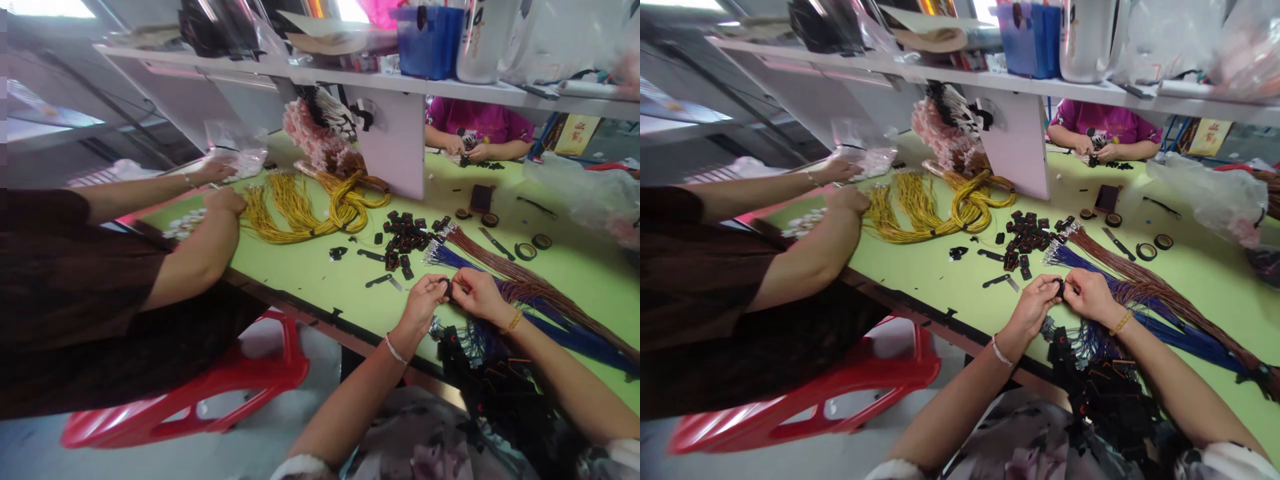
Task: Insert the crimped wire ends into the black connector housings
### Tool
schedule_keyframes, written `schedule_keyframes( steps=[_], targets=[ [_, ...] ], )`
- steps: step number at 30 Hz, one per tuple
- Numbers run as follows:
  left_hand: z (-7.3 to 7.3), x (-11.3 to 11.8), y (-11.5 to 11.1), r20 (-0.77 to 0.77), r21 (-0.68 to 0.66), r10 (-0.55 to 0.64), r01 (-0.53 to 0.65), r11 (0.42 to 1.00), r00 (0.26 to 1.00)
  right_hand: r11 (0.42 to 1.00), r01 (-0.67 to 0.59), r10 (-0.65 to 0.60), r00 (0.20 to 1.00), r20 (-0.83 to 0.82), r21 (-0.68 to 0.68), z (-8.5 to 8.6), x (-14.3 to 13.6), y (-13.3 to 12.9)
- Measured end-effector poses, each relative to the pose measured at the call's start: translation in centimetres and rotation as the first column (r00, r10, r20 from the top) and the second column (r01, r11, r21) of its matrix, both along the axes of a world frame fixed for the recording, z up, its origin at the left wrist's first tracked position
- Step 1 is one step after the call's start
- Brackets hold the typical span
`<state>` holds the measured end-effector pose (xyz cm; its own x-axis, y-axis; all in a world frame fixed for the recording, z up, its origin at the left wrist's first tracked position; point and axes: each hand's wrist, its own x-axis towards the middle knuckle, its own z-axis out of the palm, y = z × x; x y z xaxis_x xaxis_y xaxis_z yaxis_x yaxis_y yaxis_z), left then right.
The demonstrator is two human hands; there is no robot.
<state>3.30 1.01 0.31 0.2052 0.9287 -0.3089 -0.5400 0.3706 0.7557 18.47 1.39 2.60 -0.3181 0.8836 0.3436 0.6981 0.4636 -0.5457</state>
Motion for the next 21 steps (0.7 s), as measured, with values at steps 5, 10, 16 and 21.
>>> schedule_keyframes(
  steps=[5,10,16,21],
  targets=[
    [0.0,0.1,0.1,-0.051,0.024,0.005,-0.004,1.0,0.999,0.996,0.014,-0.022,0.994,-0.104,-0.084,-0.5,-0.1,0.2],
    [0.3,0.2,-0.2,-0.105,0.057,0.04,-0.034,0.998,0.994,0.966,-0.042,-0.017,0.975,-0.221,-0.256,-0.1,0.1,0.5],
    [0.0,0.1,0.2,-0.136,0.091,0.046,-0.034,0.995,0.99,0.971,-0.028,-0.022,0.978,-0.207,-0.236,-0.2,0.1,0.1],
    [1.0,0.3,-1.4,-0.371,0.371,0.174,-0.026,0.928,0.912,0.914,-0.119,-0.005,0.952,-0.306,-0.388,0.4,1.0,1.1]
  ],
)
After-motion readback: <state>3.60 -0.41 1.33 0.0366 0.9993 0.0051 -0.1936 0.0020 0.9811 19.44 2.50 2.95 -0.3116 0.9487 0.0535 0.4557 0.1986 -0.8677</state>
